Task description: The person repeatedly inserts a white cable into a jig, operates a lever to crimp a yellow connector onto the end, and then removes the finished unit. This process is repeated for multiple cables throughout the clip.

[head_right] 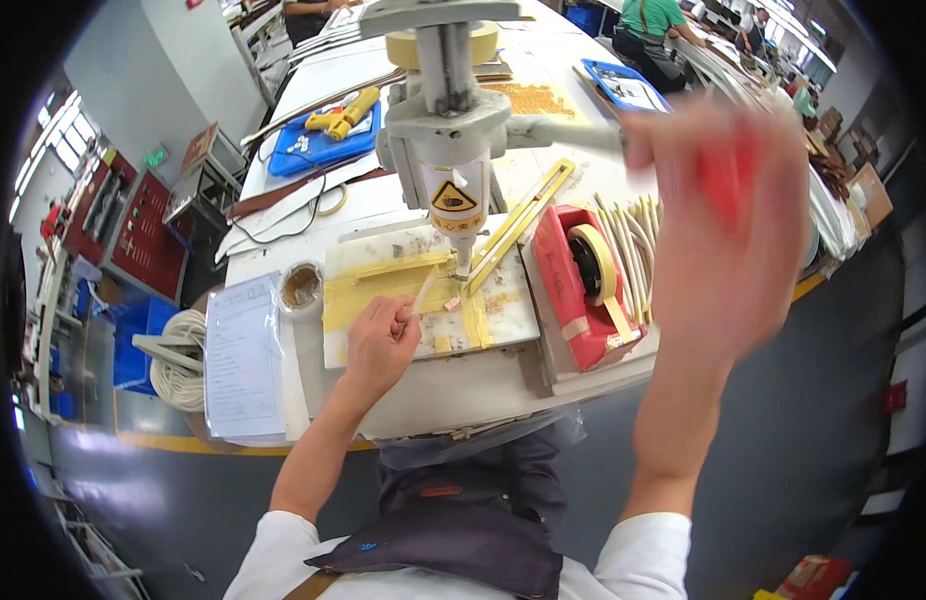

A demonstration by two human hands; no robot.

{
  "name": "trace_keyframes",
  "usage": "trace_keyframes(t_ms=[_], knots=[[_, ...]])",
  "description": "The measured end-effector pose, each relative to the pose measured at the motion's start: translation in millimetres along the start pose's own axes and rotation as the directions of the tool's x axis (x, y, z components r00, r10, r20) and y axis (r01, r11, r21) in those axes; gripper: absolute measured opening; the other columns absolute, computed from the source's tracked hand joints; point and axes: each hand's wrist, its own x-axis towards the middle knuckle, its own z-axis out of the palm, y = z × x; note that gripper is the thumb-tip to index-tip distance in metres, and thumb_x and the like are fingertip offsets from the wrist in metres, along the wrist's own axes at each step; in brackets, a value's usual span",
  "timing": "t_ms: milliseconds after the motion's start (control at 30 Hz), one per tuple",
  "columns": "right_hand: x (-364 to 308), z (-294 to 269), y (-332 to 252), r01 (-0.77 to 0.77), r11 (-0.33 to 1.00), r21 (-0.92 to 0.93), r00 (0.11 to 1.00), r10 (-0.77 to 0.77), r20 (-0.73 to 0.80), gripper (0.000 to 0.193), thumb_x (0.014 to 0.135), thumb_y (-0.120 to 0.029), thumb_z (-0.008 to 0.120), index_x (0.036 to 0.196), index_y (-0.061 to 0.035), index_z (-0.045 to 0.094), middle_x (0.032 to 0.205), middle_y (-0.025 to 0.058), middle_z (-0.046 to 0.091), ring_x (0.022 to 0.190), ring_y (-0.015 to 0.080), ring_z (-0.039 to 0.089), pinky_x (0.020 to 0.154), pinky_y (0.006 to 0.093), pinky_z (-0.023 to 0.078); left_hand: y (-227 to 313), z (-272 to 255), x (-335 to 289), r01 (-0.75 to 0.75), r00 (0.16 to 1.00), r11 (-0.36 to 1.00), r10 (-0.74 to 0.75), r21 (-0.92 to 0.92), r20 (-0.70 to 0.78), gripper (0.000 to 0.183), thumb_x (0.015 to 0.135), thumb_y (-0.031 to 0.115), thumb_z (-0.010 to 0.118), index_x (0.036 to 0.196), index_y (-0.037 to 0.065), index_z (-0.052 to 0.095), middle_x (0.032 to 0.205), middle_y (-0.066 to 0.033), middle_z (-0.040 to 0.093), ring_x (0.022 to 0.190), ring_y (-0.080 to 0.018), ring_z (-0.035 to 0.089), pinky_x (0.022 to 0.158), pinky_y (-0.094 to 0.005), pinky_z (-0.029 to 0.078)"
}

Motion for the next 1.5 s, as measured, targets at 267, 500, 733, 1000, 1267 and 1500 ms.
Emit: trace_keyframes(t_ms=[267,500,733,1000,1267,1500], knots=[[106,38,10,-0.263,0.964,0.032,0.963,0.265,-0.059,0.037,0.102,-0.044,0.059,0.101,-0.0070,0.060,0.065,-0.0001,0.048,0.063,0.0132,0.047,0.068,0.0293,0.040,-5,1,-2,0.198,0.967,0.967,-0.220,-0.159,-0.132,0.030,0.084,0.005,0.075,0.114,0.001,0.070,0.081,-0.0075,0.063,0.061,-0.0149,0.064,0.058,-0.0297,0.055],[-64,5,36,0.174,0.384,-0.907,0.902,0.309,0.303,0.037,0.087,-0.001,0.065,0.123,0.0047,0.066,0.123,0.0276,0.068,0.111,0.0438,0.067,0.098,0.0452,0.054,-2,-1,-4,0.168,0.973,0.970,-0.191,-0.173,-0.128,0.033,0.084,0.006,0.077,0.114,-0.002,0.069,0.080,-0.0063,0.064,0.062,-0.0111,0.063,0.060,-0.0267,0.055],[-153,-2,138,0.086,0.342,-0.936,0.775,0.567,0.278,0.037,0.078,-0.005,0.064,0.114,-0.0022,0.074,0.144,0.0248,0.054,0.133,0.0395,0.052,0.105,0.0467,0.048,-4,0,-3,0.186,0.970,0.963,-0.211,-0.195,-0.120,0.033,0.083,0.006,0.077,0.114,-0.002,0.070,0.082,-0.0062,0.064,0.062,-0.0110,0.062,0.060,-0.0257,0.054],[-148,-15,157,0.142,0.400,-0.905,0.819,0.467,0.335,0.018,0.077,-0.006,0.069,0.094,-0.0054,0.075,0.129,0.0135,0.067,0.124,0.0338,0.060,0.098,0.0461,0.051,-1,-1,1,0.189,0.971,0.960,-0.214,-0.205,-0.109,0.031,0.084,0.006,0.075,0.114,0.000,0.070,0.082,-0.0085,0.065,0.061,-0.0136,0.063,0.059,-0.0281,0.054],[-161,-14,135,0.212,0.519,-0.828,0.931,0.151,0.333,0.014,0.078,-0.005,0.075,0.092,-0.0094,0.074,0.098,0.0035,0.076,0.103,0.0257,0.070,0.089,0.0406,0.053,-9,6,-2,0.199,0.961,0.941,-0.242,-0.274,-0.131,0.030,0.082,0.002,0.076,0.111,0.000,0.072,0.085,-0.0085,0.067,0.062,-0.0117,0.063,0.059,-0.0261,0.054],[-125,-19,-14,0.189,0.759,-0.623,0.982,-0.165,0.097,0.031,0.075,0.010,0.081,0.101,-0.0013,0.069,0.094,0.0139,0.075,0.093,0.0256,0.072,0.079,0.0321,0.057,-12,3,-6,0.197,0.967,0.941,-0.233,-0.276,-0.104,0.029,0.083,0.001,0.077,0.111,0.001,0.073,0.087,-0.0086,0.069,0.066,-0.0106,0.063,0.061,-0.0257,0.055]])
